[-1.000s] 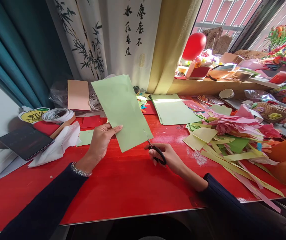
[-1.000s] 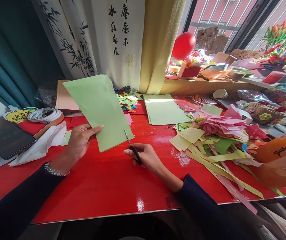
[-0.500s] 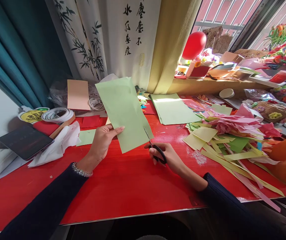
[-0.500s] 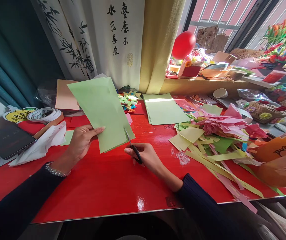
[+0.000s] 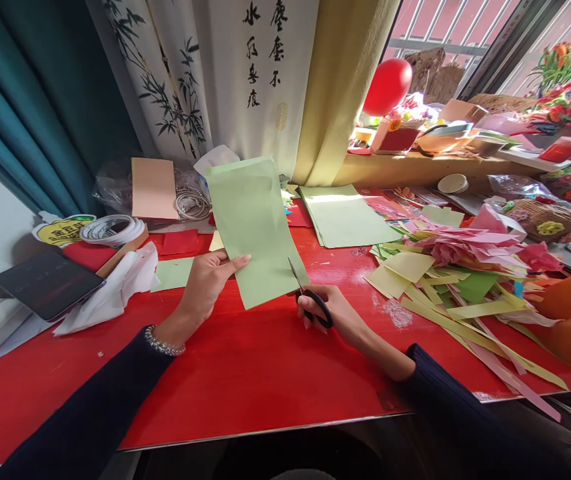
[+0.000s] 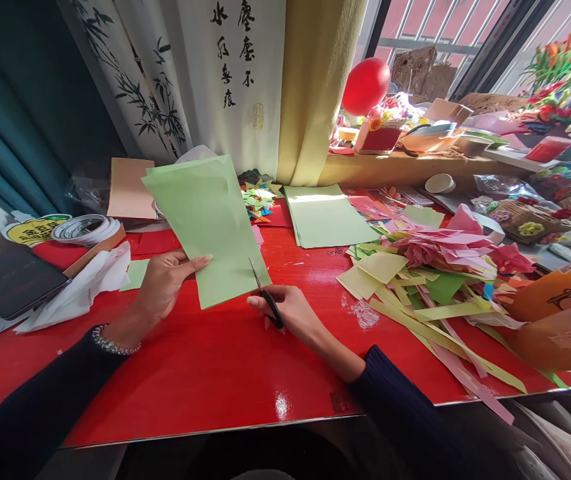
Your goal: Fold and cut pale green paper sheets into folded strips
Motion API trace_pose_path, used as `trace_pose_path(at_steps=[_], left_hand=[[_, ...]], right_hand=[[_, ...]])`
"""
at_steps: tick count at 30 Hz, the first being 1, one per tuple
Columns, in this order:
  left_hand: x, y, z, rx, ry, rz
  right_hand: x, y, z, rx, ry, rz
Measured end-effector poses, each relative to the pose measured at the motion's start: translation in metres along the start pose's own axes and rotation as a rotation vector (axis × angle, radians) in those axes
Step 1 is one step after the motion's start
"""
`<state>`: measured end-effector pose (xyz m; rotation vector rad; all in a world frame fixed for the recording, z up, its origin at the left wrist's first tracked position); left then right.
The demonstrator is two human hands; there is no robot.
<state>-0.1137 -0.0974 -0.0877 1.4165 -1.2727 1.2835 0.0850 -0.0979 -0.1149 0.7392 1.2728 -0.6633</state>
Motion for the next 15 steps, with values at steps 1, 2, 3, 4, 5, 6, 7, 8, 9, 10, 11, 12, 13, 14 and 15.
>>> trace_pose_path(at_steps=[1,2,3,4,5,6,7,8,9,10,11,12,13,14,15], left_hand=[[-0.0002,0.0002,-0.0001,-0.003,-0.004,0.002],[-0.0005,0.0005,-0.0002,-0.005,-0.009,0.003],[-0.001,0.0008,-0.0005,-0.008,-0.012,0.006],[-0.0017,0.001,-0.0009,-0.012,-0.012,0.011],[-0.0024,0.0012,-0.0013,-0.013,-0.012,0.016],[-0.0029,0.0014,-0.0018,-0.012,-0.013,0.022],[-0.0032,0.0015,-0.0021,-0.009,-0.015,0.028],[-0.0033,0.0015,-0.0024,-0.009,-0.016,0.034],[-0.0033,0.0013,-0.0026,-0.008,-0.017,0.039],[-0.0032,0.0011,-0.0027,-0.007,-0.018,0.044],[-0.0032,0.0011,-0.0027,-0.005,-0.016,0.048],[-0.0032,0.001,-0.0027,-0.004,-0.012,0.052],[-0.0033,0.0011,-0.0027,-0.003,-0.008,0.055],[-0.0034,0.0013,-0.0028,0.0,-0.006,0.057],[-0.0037,0.0014,-0.0028,-0.001,-0.004,0.058]], right_hand=[[0.0002,0.0,-0.0001,0.003,-0.003,0.001],[0.0004,0.0,-0.0003,0.004,-0.003,0.0],[0.0007,0.0,-0.0005,0.005,0.0,-0.004],[0.0012,-0.0001,-0.0008,0.007,0.004,-0.008],[0.0018,-0.0001,-0.0011,0.007,0.009,-0.013],[0.0026,-0.0001,-0.0015,0.008,0.013,-0.017],[0.0036,-0.0001,-0.0018,0.01,0.017,-0.017],[0.0045,-0.0001,-0.0021,0.012,0.022,-0.015],[0.0052,0.0,-0.0025,0.014,0.029,-0.012],[0.0058,0.0,-0.0028,0.016,0.036,-0.009],[0.0062,-0.0001,-0.0032,0.017,0.042,-0.007],[0.0064,-0.0001,-0.0034,0.019,0.047,-0.007],[0.0065,-0.0002,-0.0036,0.018,0.05,-0.01],[0.0066,-0.0002,-0.0037,0.018,0.051,-0.013],[0.0067,0.0001,-0.0036,0.021,0.047,-0.015]])
Point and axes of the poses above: each hand's wrist, its own z-axis away from the middle knuckle, its own y-axis out of the back of the hand, x = y × z, the point moved 6 cm from there along -z, towards the middle knuckle, and after that the axes turned 3 degrees about -x, right-handed, at the moved point
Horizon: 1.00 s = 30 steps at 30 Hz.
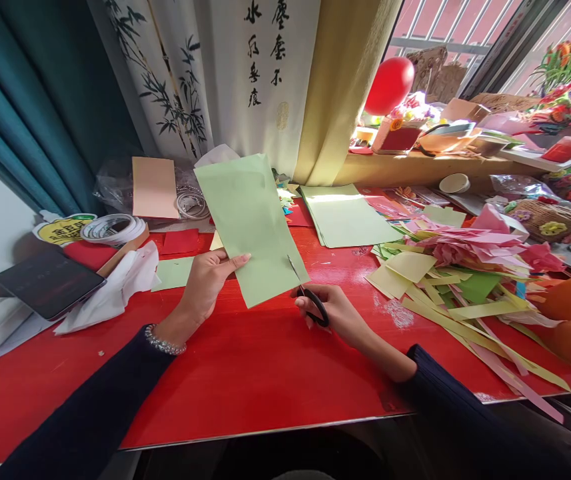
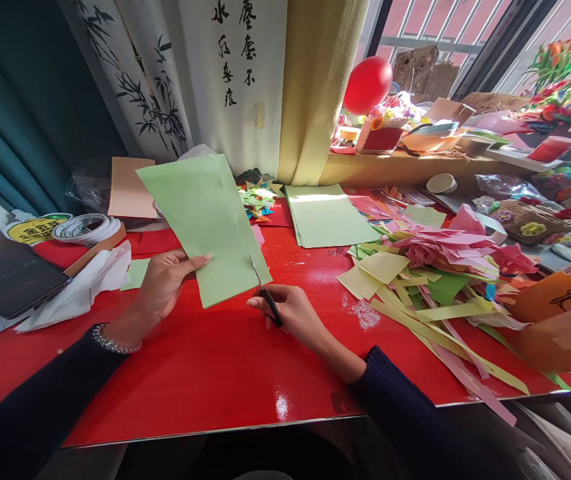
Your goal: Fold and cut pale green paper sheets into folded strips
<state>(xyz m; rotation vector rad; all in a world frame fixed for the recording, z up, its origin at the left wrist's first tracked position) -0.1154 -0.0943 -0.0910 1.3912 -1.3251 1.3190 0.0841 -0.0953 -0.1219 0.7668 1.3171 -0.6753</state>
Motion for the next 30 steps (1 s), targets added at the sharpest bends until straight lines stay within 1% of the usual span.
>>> trace_pose_path(at_steps=[6,14,17,21,28,30], left_hand=[[-0.0035,-0.0005,0.0001,-0.032,0.018,-0.036],[-0.0034,-0.0005,0.0001,-0.036,0.013,-0.011],[-0.0048,-0.0006,0.0002,-0.037,0.018,-0.011],[-0.0079,-0.0037,0.0008,-0.072,0.039,-0.001],[-0.0068,-0.006,0.0011,-0.075,0.051,0.008],[-0.0066,-0.0063,0.0019,-0.073,0.057,0.009]], right_hand=[[0.0006,0.0018,0.0022,0.013,-0.035,0.028],[-0.0017,0.0009,0.0002,0.034,0.018,0.017],[-0.0002,0.0014,0.0001,0.04,-0.007,0.005],[0.0018,0.0027,0.0002,0.049,-0.038,0.005],[-0.0005,0.0023,-0.0005,0.058,0.004,0.012],[0.0,0.0023,-0.0003,0.056,-0.01,0.005]])
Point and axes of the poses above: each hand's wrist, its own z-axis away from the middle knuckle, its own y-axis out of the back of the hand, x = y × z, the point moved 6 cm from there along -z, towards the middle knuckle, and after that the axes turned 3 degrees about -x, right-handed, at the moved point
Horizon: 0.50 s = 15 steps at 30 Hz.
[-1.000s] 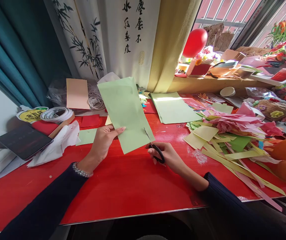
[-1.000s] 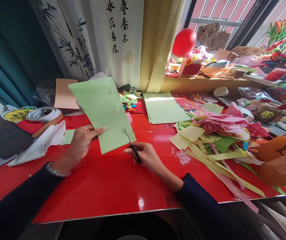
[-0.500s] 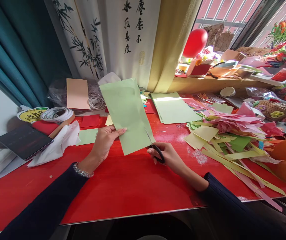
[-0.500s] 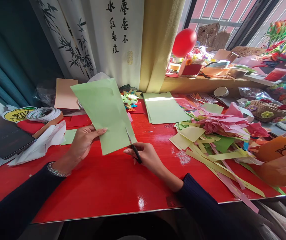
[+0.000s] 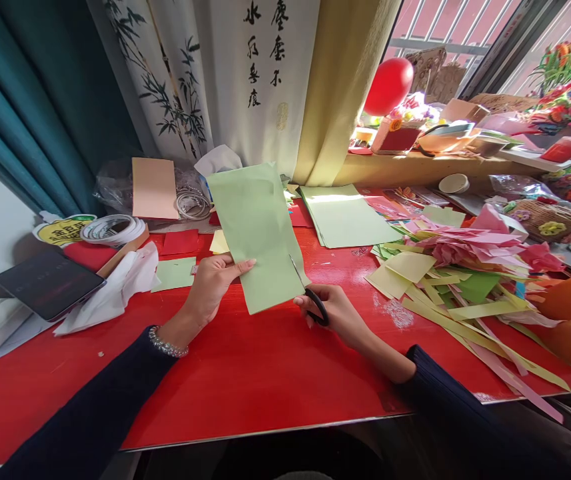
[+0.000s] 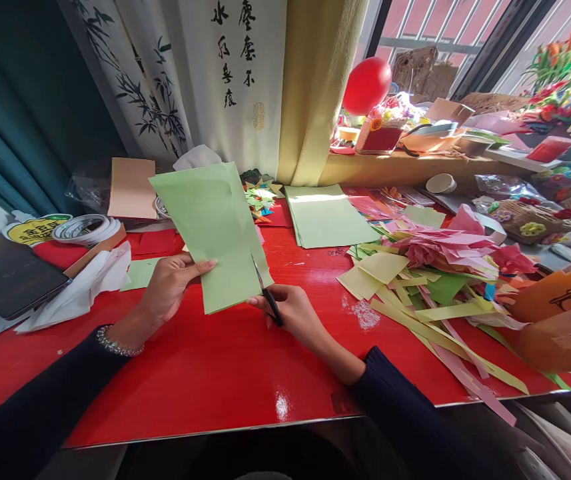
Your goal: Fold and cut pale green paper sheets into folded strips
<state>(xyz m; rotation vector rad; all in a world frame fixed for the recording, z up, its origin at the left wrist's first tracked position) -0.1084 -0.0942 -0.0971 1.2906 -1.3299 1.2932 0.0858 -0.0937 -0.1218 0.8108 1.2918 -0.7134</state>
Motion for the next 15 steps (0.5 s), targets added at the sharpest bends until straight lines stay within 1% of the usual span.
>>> trace_pose_path(at_steps=[5,11,15], left_hand=[[-0.0007,-0.0041,0.0025,-0.019,0.02,0.006],[-0.0002,-0.0067,0.0037,-0.022,0.049,-0.003],[-0.0001,-0.0076,0.0037,-0.034,0.051,-0.01]], right_hand=[[-0.0018,0.0003,0.0011,-0.008,-0.008,-0.008],[-0.0017,-0.0009,0.0004,-0.064,-0.007,-0.079],[-0.0004,-0.0007,-0.0002,-0.084,-0.025,-0.074]])
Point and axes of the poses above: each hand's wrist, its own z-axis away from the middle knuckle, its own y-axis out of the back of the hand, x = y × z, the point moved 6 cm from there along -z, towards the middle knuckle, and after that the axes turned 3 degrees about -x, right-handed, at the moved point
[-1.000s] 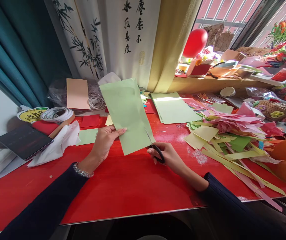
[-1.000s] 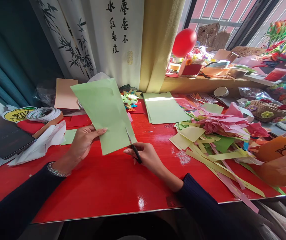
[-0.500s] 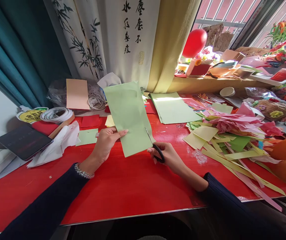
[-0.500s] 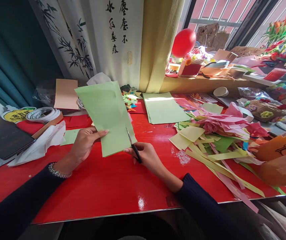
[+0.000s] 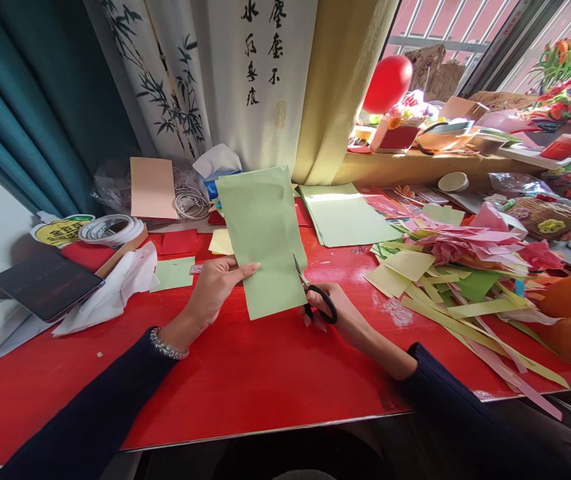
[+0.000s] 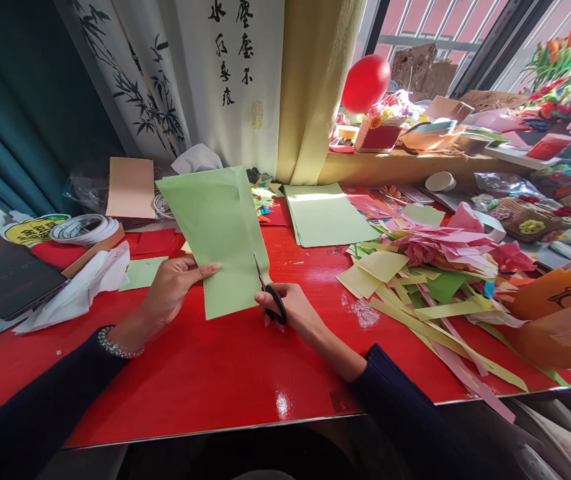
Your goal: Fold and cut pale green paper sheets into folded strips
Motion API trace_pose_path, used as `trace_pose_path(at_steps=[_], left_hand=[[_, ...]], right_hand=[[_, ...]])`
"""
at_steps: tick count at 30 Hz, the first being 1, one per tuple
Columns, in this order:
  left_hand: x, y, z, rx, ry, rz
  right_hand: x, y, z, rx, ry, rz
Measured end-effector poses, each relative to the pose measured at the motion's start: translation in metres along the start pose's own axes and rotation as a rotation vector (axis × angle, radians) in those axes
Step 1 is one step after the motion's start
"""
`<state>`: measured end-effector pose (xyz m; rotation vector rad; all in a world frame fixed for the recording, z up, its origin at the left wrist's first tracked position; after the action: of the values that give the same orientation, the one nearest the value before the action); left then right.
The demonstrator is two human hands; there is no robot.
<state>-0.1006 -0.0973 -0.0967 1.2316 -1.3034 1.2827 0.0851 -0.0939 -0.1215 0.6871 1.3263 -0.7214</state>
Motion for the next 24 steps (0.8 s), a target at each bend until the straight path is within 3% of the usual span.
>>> trace_pose_path(at_steps=[24], left_hand=[[-0.0047,-0.0037,0.0014,-0.001,0.045,-0.006]], right_hand=[[0.0004,0.0041,0.0021,0.093,0.008,0.05]])
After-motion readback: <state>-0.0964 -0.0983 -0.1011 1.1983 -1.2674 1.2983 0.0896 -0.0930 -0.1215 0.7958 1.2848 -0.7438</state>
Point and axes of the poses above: each hand's wrist, its own z-axis away from the middle knuckle, its own y-axis out of the back of the hand, x = y × z, the point moved 6 cm from there along -z, towards the middle knuckle, and after that the axes turned 3 degrees about -x, right-handed, at the moved point
